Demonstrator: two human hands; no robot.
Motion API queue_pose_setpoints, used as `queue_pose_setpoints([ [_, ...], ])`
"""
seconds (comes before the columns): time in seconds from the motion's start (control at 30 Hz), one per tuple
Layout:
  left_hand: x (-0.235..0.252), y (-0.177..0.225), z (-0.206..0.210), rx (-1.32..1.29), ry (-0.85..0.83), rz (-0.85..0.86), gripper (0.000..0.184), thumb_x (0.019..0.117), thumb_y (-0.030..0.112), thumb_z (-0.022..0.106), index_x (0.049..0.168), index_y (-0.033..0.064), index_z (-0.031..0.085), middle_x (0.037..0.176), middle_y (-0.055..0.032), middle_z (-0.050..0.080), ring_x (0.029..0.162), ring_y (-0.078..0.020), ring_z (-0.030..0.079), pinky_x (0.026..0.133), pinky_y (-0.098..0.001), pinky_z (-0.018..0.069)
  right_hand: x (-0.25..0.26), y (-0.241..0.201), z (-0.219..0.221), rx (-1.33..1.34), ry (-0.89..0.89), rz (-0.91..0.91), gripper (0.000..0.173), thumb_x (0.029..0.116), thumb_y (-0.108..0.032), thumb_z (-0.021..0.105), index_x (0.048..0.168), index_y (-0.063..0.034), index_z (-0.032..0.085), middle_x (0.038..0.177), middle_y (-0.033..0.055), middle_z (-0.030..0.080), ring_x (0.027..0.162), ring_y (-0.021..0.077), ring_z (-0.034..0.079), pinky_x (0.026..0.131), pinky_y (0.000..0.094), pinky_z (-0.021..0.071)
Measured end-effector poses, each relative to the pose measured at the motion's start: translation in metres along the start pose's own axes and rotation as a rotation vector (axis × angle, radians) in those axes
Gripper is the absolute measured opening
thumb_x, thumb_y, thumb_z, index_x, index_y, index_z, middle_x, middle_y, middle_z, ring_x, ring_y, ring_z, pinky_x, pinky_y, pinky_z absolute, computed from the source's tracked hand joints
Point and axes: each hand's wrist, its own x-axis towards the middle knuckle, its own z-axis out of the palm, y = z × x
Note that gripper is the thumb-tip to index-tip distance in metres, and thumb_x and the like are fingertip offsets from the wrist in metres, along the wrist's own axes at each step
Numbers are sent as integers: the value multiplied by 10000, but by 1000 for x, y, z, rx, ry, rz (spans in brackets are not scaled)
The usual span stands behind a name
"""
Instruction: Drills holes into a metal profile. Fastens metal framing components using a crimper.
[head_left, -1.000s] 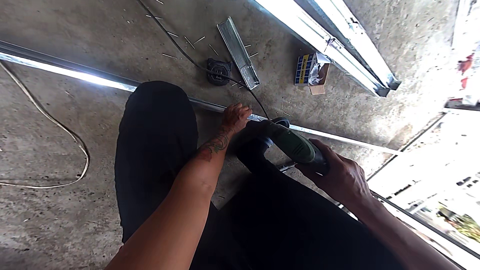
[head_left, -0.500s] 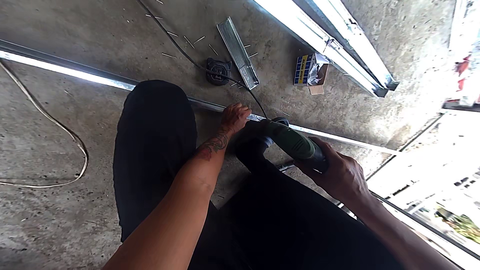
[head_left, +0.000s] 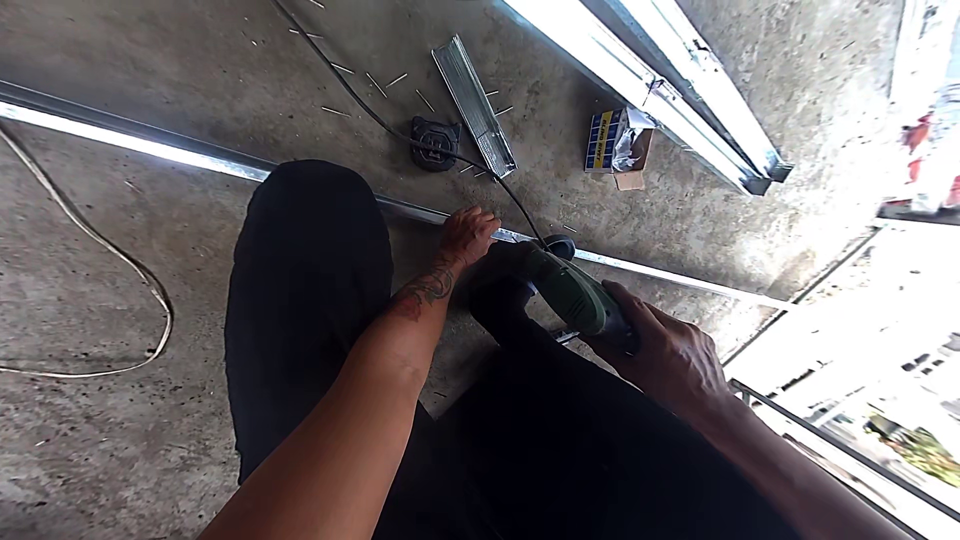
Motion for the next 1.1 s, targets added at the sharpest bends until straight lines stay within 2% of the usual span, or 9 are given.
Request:
queue_pose_setpoints([
  [0.3, -8, 4, 3, -61, 7, -13, 203, 966, 255, 674, 1064, 83, 722, 1027, -116, 721, 1015, -344, 668, 860, -511, 537, 24, 2, 19, 74, -130, 110, 787, 864, -644, 685, 1518, -247, 497, 907, 172, 731, 741, 403, 711, 617, 624, 549],
  [0.43, -11, 1, 6, -127, -16, -16, 220, 966, 247, 678, 1118, 100, 737, 1070, -124, 727, 1019, -373, 679, 838, -561, 551, 27, 11, 3, 170, -131, 131, 713, 868, -567, 737, 1440, -176, 570, 864, 209, 720, 756, 442, 705, 652, 674, 536],
  [0.57, 5, -6, 2, -51, 44, 22, 191, 960, 263, 690, 1024, 85, 718, 980, -105, 717, 951, -342, 673, 791, -519, 539, 24, 20, -23, 168, -37, 109, 753, 842, -652, 715, 1462, -253, 561, 873, 165, 733, 745, 374, 715, 633, 623, 545],
  [0.67, -1, 0, 5, -23, 30, 20, 182, 956, 265, 694, 994, 87, 713, 968, -94, 717, 961, -325, 676, 800, -494, 549, -2, 29, -57, 285, 40, 237, 719, 807, -630, 744, 1377, -206, 631, 939, 105, 744, 794, 237, 724, 692, 517, 579],
  [0.73, 3, 1, -1, -7, 16, 11, 169, 952, 250, 694, 1006, 91, 718, 978, -93, 718, 970, -322, 677, 807, -493, 552, -12, 46, -76, 527, 130, 394, 652, 794, -571, 780, 1277, -152, 655, 936, 28, 742, 740, 150, 736, 658, 392, 648],
  [0.8, 3, 1, -3, 4, -4, 10, 159, 951, 253, 696, 1002, 104, 718, 977, -79, 711, 962, -298, 673, 812, -474, 555, -24, 67, -82, 933, 272, 504, 616, 836, -527, 789, 1244, -92, 633, 919, 85, 753, 698, 249, 748, 609, 423, 662],
  [0.87, 3, 3, -3, -4, -11, 4, 170, 948, 273, 706, 989, 109, 726, 969, -73, 713, 952, -282, 677, 817, -471, 551, -30, 86, -67, 1212, 403, 614, 549, 933, -568, 654, 1224, -105, 606, 887, 86, 755, 687, 261, 749, 610, 422, 659],
  [0.97, 5, 7, -10, -18, -82, -59, 265, 984, 309, 647, 1061, 79, 753, 1104, -114, 738, 1077, -322, 675, 905, -525, 526, -13, 102, -16, 1522, 488, 832, 557, 1076, -585, 283, 1137, -126, 592, 783, 16, 694, 628, 141, 681, 559, 297, 598],
  [1.1, 4, 12, -5, 42, -70, -63, 281, 989, 287, 610, 1075, 60, 752, 1133, -123, 740, 1114, -330, 673, 977, -518, 507, 30, 114, 58, 1845, 710, 921, 560, 1091, -566, 245, 1155, -107, 559, 763, 28, 636, 608, 126, 638, 540, 277, 569],
])
